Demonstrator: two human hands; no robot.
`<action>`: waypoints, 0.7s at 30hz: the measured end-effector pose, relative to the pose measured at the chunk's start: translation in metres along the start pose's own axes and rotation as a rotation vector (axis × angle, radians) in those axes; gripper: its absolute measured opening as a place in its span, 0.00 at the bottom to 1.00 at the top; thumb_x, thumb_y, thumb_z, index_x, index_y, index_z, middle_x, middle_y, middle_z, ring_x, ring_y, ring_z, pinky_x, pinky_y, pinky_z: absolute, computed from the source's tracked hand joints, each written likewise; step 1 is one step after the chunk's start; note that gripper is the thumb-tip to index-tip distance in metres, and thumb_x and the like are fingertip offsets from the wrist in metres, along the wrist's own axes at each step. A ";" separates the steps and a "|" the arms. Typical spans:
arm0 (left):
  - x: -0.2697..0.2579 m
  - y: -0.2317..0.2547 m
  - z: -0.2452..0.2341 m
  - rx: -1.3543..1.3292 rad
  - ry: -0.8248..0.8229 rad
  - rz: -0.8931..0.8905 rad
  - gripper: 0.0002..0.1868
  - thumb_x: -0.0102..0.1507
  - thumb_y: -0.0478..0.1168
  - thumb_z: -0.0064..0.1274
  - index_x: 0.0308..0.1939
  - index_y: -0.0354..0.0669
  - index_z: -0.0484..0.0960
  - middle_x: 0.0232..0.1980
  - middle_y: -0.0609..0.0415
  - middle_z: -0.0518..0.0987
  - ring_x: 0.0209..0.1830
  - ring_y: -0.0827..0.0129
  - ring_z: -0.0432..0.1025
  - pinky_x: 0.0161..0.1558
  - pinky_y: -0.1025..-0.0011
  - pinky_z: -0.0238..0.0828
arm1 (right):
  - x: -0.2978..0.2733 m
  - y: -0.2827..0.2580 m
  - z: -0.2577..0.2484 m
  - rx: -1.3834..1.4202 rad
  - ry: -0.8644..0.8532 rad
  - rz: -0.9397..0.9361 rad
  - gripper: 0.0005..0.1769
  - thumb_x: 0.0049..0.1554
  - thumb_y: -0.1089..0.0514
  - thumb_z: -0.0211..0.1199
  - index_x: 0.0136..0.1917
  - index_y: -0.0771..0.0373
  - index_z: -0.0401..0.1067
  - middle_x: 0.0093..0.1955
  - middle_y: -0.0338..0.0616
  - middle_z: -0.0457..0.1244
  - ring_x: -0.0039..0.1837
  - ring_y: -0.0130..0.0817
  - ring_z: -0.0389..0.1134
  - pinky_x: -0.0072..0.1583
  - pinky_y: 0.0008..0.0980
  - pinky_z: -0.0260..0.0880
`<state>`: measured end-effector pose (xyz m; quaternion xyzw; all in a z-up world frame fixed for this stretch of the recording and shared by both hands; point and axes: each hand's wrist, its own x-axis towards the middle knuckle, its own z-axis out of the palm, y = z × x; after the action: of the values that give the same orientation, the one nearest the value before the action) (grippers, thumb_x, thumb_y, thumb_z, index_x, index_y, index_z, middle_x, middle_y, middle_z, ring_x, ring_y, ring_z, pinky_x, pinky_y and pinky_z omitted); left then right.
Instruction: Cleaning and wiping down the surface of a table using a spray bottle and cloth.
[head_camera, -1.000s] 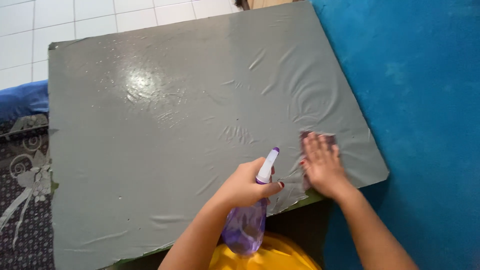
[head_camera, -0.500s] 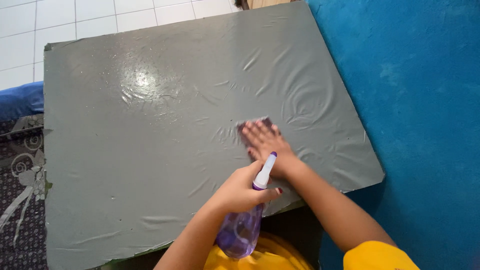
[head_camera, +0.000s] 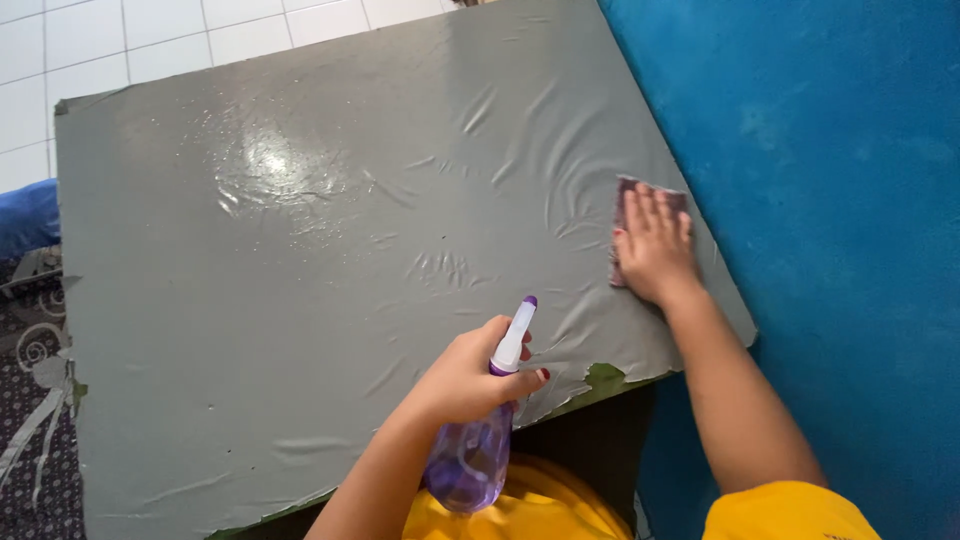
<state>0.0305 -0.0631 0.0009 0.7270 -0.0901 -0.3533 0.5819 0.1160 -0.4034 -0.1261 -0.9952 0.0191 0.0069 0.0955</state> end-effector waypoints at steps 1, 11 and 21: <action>0.000 0.000 -0.001 0.000 -0.005 -0.001 0.23 0.54 0.49 0.65 0.44 0.39 0.76 0.35 0.53 0.80 0.27 0.71 0.77 0.32 0.69 0.75 | -0.010 0.007 -0.001 -0.001 -0.002 0.005 0.39 0.65 0.43 0.40 0.84 0.60 0.41 0.87 0.48 0.36 0.86 0.47 0.33 0.78 0.58 0.29; -0.005 -0.010 -0.013 -0.026 -0.005 -0.024 0.23 0.55 0.49 0.65 0.45 0.40 0.77 0.34 0.53 0.80 0.27 0.72 0.76 0.31 0.69 0.75 | -0.103 0.029 0.000 -0.013 0.032 0.095 0.40 0.64 0.43 0.41 0.83 0.62 0.43 0.87 0.51 0.37 0.86 0.50 0.33 0.78 0.61 0.30; -0.021 -0.023 -0.024 -0.077 0.018 -0.009 0.21 0.55 0.46 0.65 0.46 0.40 0.77 0.34 0.54 0.80 0.26 0.72 0.76 0.30 0.69 0.75 | -0.120 -0.051 -0.005 -0.024 -0.031 -0.165 0.38 0.64 0.45 0.41 0.83 0.62 0.45 0.86 0.50 0.38 0.85 0.51 0.35 0.78 0.60 0.31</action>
<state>0.0232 -0.0262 -0.0099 0.7075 -0.0680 -0.3525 0.6087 -0.0024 -0.3500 -0.1095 -0.9942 -0.0646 0.0149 0.0842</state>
